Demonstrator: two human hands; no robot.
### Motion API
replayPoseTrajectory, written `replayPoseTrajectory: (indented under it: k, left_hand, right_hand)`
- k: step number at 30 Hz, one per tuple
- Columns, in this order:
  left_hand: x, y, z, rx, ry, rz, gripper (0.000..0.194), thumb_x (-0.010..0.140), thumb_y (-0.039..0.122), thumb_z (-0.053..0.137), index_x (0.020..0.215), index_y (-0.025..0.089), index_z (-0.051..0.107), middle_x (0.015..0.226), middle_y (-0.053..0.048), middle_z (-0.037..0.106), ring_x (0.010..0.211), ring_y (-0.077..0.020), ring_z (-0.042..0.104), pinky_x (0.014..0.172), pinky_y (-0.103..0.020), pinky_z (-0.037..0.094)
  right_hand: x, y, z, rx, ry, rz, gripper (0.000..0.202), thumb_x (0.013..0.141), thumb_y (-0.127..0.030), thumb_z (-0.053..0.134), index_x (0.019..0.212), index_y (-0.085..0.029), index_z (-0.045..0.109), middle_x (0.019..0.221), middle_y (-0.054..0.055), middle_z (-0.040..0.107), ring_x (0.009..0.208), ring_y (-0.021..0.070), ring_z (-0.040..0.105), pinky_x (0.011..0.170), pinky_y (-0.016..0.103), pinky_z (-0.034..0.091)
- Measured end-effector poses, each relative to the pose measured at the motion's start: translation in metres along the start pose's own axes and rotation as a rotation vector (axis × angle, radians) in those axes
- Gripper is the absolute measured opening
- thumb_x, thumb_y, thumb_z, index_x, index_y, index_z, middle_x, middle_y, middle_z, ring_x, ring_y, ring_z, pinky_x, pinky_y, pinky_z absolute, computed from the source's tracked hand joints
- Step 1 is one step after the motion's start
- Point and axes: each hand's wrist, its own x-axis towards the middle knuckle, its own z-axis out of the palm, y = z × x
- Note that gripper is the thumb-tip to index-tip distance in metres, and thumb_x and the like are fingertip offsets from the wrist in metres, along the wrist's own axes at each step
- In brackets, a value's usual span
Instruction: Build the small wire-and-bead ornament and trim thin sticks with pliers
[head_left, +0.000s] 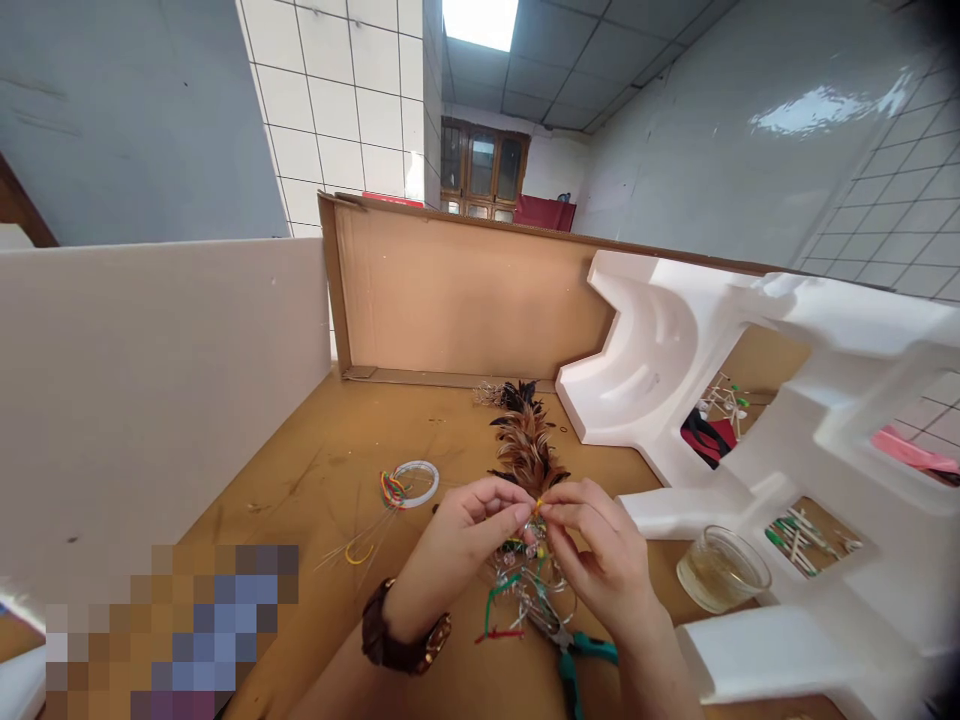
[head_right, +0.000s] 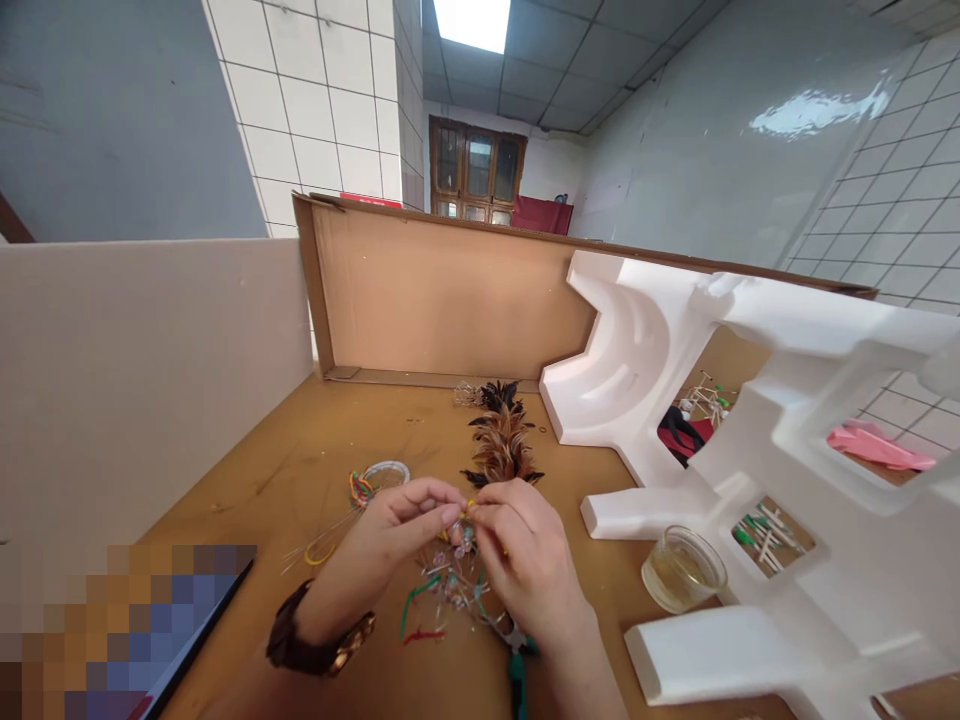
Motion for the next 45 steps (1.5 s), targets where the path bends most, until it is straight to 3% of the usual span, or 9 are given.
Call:
replayPoseTrajectory:
  k: [6,15,19,22,28,34,37,41,45]
  left_hand:
    - [0.001,-0.002,0.001,0.015,0.006,0.062,0.026,0.074,0.032,0.058,0.092,0.014,0.054,0.059,0.001,0.059,0.057,-0.0107,0.055,0.057,-0.022,0.043]
    - [0.000,-0.003,-0.003,0.065,-0.025,0.048,0.019,0.074,0.029,0.057,0.085,0.014,0.056,0.058,0.001,0.059,0.052,-0.0087,0.053,0.051,-0.019,0.041]
    - [-0.001,-0.005,-0.004,0.101,-0.019,0.066,0.015,0.075,0.028,0.056,0.081,0.015,0.055,0.057,0.001,0.060,0.051,-0.0090,0.052,0.051,-0.020,0.040]
    - [-0.003,-0.004,-0.002,0.152,0.002,0.088,0.011,0.076,0.027,0.054,0.079,0.016,0.055,0.059,0.001,0.060,0.054,-0.0101,0.053,0.054,-0.021,0.042]
    - [-0.005,0.002,0.001,0.403,0.148,0.387,0.006,0.074,0.017,0.054,0.071,0.017,0.059,0.072,-0.002,0.059,0.075,-0.0146,0.055,0.074,-0.027,0.041]
    - [-0.002,0.000,-0.005,0.427,0.225,0.570,0.008,0.072,0.011,0.053,0.070,0.018,0.056,0.074,-0.002,0.055,0.076,-0.0146,0.052,0.071,-0.026,0.041]
    - [-0.002,0.000,-0.006,0.383,0.220,0.547,0.006,0.072,0.012,0.054,0.069,0.017,0.057,0.074,-0.003,0.055,0.078,-0.0155,0.052,0.072,-0.027,0.041]
    - [0.000,-0.003,-0.005,0.123,0.134,0.310,0.005,0.074,0.021,0.056,0.073,0.017,0.057,0.070,-0.001,0.054,0.067,-0.0119,0.051,0.063,-0.023,0.041]
    - [0.008,-0.010,-0.009,-0.137,0.199,0.255,0.006,0.074,0.022,0.057,0.074,0.017,0.055,0.067,0.002,0.053,0.065,-0.0087,0.049,0.063,-0.020,0.039]
  right_hand:
    - [-0.002,0.003,0.007,-0.021,0.046,-0.085,0.028,0.074,-0.003,0.052,0.093,-0.022,0.057,0.086,0.007,0.063,0.078,0.0176,0.058,0.067,0.033,0.048]
    - [-0.003,0.002,0.010,0.047,0.061,-0.105,0.036,0.071,0.003,0.054,0.095,-0.023,0.057,0.088,0.007,0.062,0.081,0.0184,0.058,0.067,0.035,0.048]
    - [-0.001,0.001,0.010,0.119,0.070,-0.053,0.032,0.071,0.001,0.054,0.091,-0.023,0.058,0.086,0.006,0.062,0.080,0.0176,0.058,0.067,0.034,0.048]
    - [0.001,-0.001,0.009,0.236,0.094,0.079,0.026,0.071,-0.001,0.056,0.084,-0.023,0.060,0.082,0.004,0.062,0.076,0.0166,0.059,0.066,0.032,0.049]
    - [0.004,-0.005,0.006,0.407,0.203,0.303,0.013,0.070,-0.008,0.062,0.070,-0.021,0.062,0.078,0.004,0.062,0.074,0.0162,0.059,0.066,0.032,0.049]
    - [0.003,-0.008,-0.002,0.549,0.187,0.380,0.013,0.066,-0.007,0.065,0.065,-0.020,0.063,0.069,0.002,0.062,0.064,0.0143,0.059,0.060,0.029,0.049]
    - [0.002,-0.003,-0.004,0.640,0.146,0.460,0.010,0.066,-0.010,0.066,0.064,-0.020,0.062,0.069,0.001,0.062,0.063,0.0133,0.058,0.059,0.028,0.048]
    - [0.002,0.009,-0.003,0.718,0.071,0.586,0.006,0.068,-0.017,0.066,0.067,-0.020,0.061,0.072,0.000,0.061,0.067,0.0125,0.056,0.062,0.026,0.046]
    - [0.004,0.016,-0.004,0.672,0.012,0.731,0.014,0.071,-0.026,0.064,0.084,-0.020,0.062,0.084,0.003,0.063,0.077,0.0152,0.057,0.071,0.029,0.047]
